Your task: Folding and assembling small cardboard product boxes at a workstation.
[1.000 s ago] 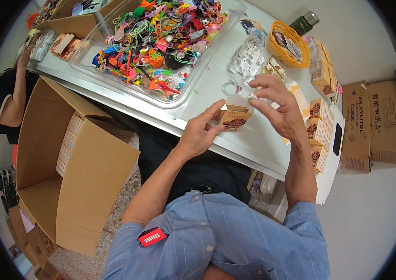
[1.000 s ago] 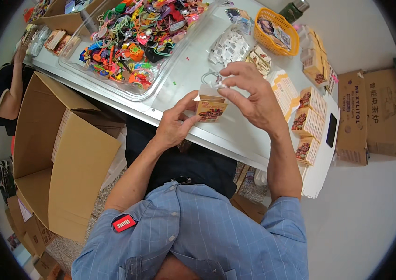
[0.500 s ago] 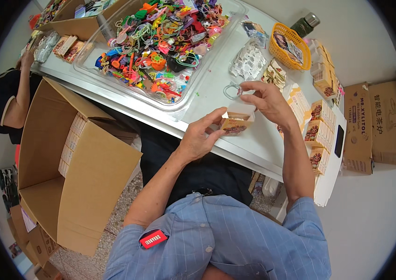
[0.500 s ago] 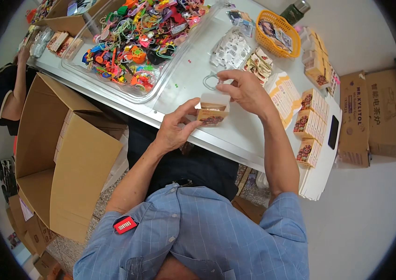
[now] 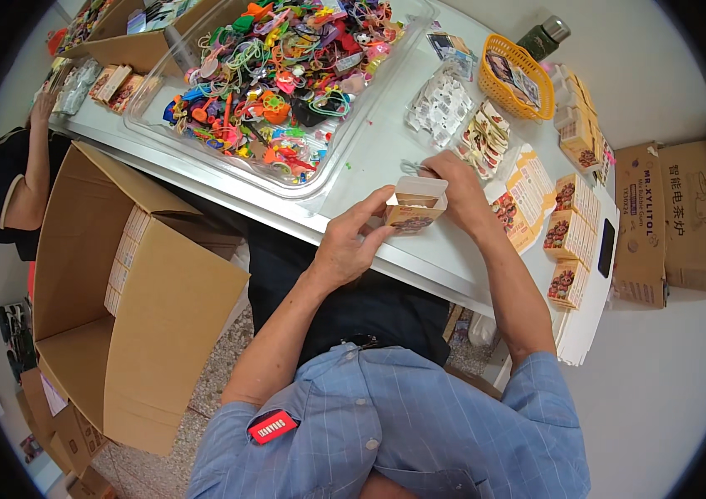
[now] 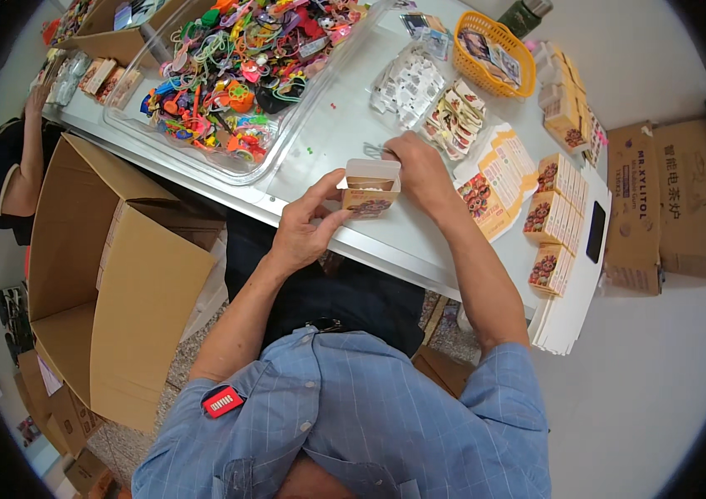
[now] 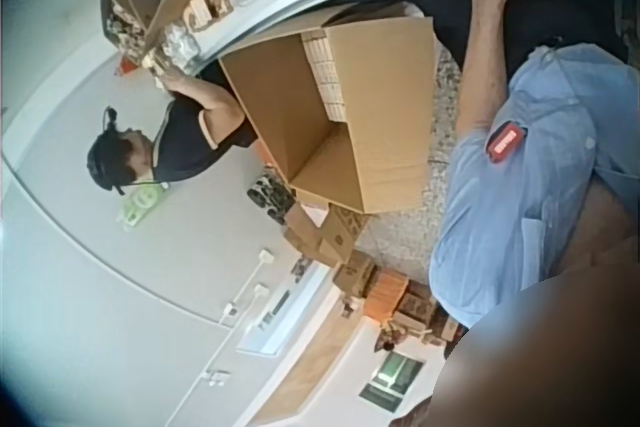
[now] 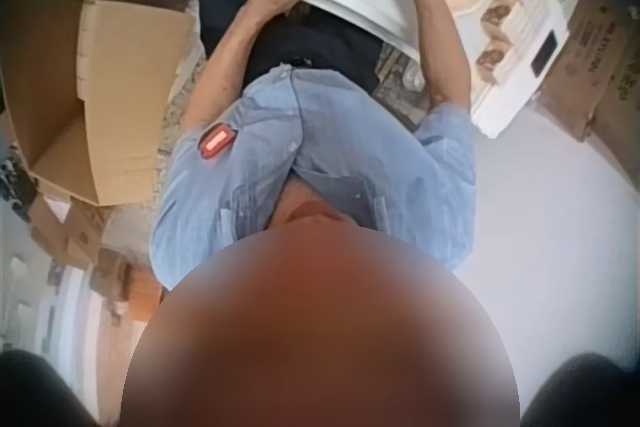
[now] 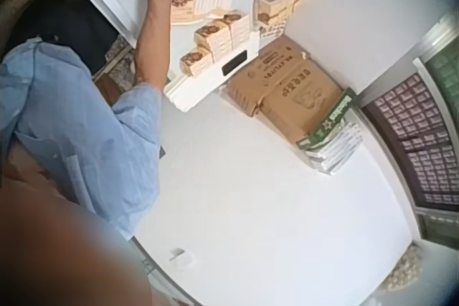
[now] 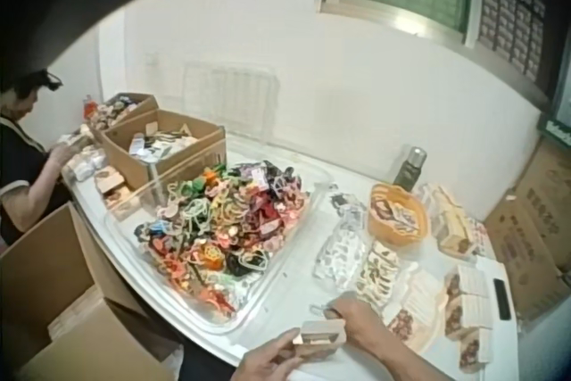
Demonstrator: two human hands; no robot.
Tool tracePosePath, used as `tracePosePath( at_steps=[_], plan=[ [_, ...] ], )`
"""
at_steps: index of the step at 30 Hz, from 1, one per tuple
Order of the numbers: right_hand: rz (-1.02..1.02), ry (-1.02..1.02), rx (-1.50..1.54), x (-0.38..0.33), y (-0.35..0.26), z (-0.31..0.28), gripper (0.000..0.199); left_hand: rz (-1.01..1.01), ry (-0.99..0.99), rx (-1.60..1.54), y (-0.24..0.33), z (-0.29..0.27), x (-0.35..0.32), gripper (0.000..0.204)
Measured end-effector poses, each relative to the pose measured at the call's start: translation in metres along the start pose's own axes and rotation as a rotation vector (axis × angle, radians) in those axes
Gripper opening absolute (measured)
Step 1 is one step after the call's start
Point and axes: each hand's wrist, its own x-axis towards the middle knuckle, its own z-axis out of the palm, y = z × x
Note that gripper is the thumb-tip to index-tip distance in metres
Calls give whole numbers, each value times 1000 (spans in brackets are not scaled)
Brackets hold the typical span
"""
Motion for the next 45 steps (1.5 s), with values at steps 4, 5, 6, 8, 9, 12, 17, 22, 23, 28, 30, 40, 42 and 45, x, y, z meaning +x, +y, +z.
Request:
tracePosePath(
  at_steps=[4, 5, 6, 8, 9, 12, 17, 22, 23, 28, 30, 40, 42, 45],
  plan=[
    [384, 125, 510, -23, -11, -25, 11, 1, -3, 6, 2, 1, 2, 67],
    [390, 127, 508, -27, -20, -33, 11, 7, -10, 11, 1, 2, 2, 67],
    [306, 253, 647, -27, -30, -39, 11, 4, -11, 11, 0, 1, 1, 67],
    [199, 429, 804, -30, -54, -52, 11, 20, 5, 33, -2, 1, 1, 69],
    [202, 434, 803, -31, -61, -52, 11, 21, -1, 31, -4, 1, 0, 69],
    [-64, 373, 561, -33, -73, -46, 10, 20, 16, 21, -5, 1, 1, 69],
    [-97, 391, 324, -34, -84, -37, 13, -5, -7, 27, 6, 3, 3, 70],
    [-66, 232, 86, -40, -80, -37, 19, 10, -20, 12, 3, 2, 3, 70],
    [-64, 231, 87, -40, -82, -41, 19, 10, -19, 17, 3, 1, 2, 69],
    [-92, -45, -73, -39, -101, -62, 32, 1, -12, -5, -3, 1, 0, 69],
    [-57, -129, -55, -39, -106, -72, 38, 4, -6, 7, -2, 0, 0, 68],
    [16, 35, 172, -46, -105, -77, 54, 10, -16, 22, 1, 1, 2, 68],
    [78, -144, 311, -50, -105, -70, 53, 30, -23, 19, -2, 2, 2, 67],
    [44, -220, 190, -47, -99, -58, 49, 58, -10, 4, -4, 1, 3, 66]
  ],
)
